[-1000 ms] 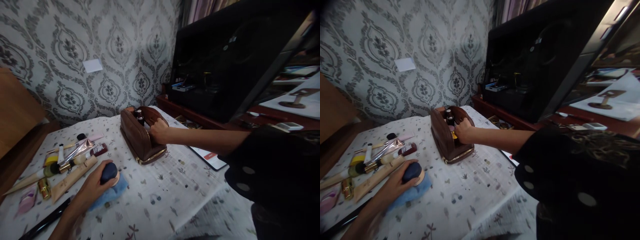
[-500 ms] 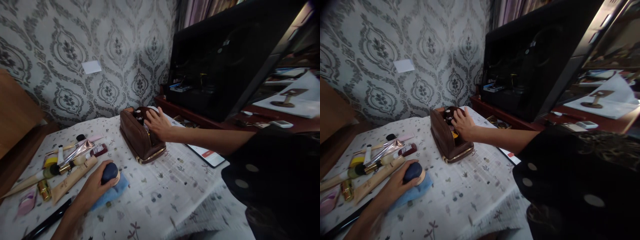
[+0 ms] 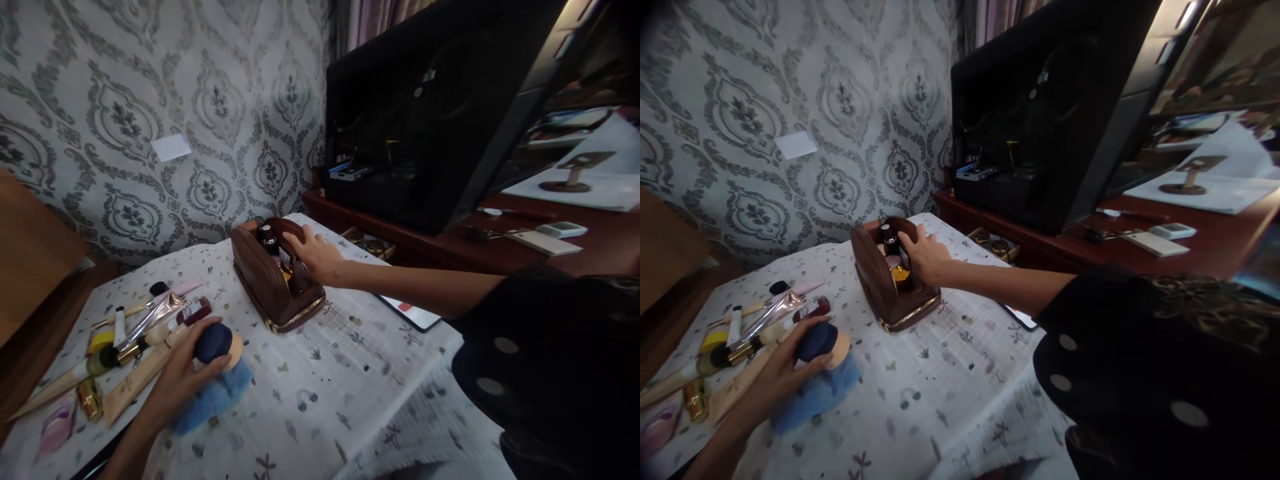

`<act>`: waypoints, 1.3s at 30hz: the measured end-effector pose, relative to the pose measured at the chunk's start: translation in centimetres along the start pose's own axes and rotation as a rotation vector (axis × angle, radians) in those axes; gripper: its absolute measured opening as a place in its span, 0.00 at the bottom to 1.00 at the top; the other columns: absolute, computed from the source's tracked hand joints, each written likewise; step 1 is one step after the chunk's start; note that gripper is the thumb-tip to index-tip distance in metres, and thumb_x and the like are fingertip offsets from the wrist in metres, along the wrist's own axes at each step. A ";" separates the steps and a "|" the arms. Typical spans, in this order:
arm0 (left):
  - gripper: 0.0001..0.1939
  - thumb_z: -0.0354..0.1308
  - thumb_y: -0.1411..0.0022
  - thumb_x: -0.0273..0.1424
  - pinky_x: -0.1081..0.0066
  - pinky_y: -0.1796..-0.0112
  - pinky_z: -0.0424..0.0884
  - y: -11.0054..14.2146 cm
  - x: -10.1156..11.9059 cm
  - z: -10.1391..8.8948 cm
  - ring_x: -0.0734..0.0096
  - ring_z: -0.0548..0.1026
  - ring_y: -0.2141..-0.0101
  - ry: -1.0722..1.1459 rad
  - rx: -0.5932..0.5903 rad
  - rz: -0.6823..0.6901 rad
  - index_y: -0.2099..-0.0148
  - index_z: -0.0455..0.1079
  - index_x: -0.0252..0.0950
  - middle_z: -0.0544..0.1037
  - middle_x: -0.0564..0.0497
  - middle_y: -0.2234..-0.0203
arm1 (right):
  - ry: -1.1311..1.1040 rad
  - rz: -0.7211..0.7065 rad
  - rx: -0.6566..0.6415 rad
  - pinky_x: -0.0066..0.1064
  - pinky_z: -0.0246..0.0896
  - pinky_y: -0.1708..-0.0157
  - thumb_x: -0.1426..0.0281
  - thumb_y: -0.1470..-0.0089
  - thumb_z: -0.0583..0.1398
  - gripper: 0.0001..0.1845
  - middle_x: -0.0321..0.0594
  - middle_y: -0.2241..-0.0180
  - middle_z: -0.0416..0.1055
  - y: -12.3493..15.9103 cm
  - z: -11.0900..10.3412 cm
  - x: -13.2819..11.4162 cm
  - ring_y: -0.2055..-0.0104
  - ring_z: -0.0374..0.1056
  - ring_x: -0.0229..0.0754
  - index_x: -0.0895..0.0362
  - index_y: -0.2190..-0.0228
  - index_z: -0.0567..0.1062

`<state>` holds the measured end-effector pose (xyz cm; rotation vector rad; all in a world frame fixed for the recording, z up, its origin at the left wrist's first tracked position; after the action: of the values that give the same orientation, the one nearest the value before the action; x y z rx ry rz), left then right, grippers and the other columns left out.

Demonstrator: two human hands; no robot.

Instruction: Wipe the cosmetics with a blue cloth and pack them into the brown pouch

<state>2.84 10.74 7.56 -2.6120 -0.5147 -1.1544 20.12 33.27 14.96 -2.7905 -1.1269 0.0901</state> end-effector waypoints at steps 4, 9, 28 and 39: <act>0.31 0.65 0.46 0.45 0.64 0.51 0.73 -1.8 5.5 -0.5 0.54 0.75 0.49 0.096 -0.018 0.068 0.44 0.66 0.39 0.75 0.45 0.48 | -0.005 -0.018 0.004 0.39 0.68 0.62 0.78 0.44 0.58 0.40 0.54 0.39 0.55 0.0 0.0 0.1 0.47 0.66 0.57 0.47 0.35 0.53; 0.30 0.64 0.44 0.43 0.68 0.54 0.73 -5.8 14.4 0.1 0.59 0.75 0.51 0.161 0.010 0.292 0.42 0.63 0.39 0.73 0.46 0.47 | -0.054 -0.020 0.016 0.41 0.68 0.60 0.76 0.40 0.56 0.34 0.55 0.39 0.53 -0.2 0.3 0.4 0.46 0.64 0.57 0.47 0.36 0.54; 0.20 0.62 0.50 0.43 0.72 0.69 0.64 -15.0 19.5 6.8 0.65 0.74 0.66 -0.798 -0.595 0.228 0.58 0.72 0.36 0.76 0.52 0.68 | -0.100 -0.079 -0.031 0.39 0.67 0.61 0.77 0.41 0.54 0.31 0.52 0.38 0.53 0.3 0.0 1.0 0.45 0.63 0.55 0.49 0.38 0.57; 0.25 0.65 0.47 0.42 0.72 0.62 0.70 -14.5 17.4 13.5 0.58 0.78 0.60 -1.167 -0.692 0.376 0.52 0.76 0.30 0.81 0.42 0.59 | -0.128 -0.114 0.001 0.38 0.68 0.62 0.74 0.46 0.61 0.38 0.52 0.37 0.53 0.1 0.3 1.0 0.44 0.63 0.56 0.48 0.37 0.57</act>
<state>16.79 32.48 12.80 -3.5324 0.3000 0.5257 20.93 33.93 14.62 -2.7468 -1.3118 0.2602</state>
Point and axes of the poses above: each hand's wrist, its own y-axis away from the middle knuckle, its own z-axis out of the palm, x = y × z, the point moved 9 cm from there along -y, towards the middle knuckle
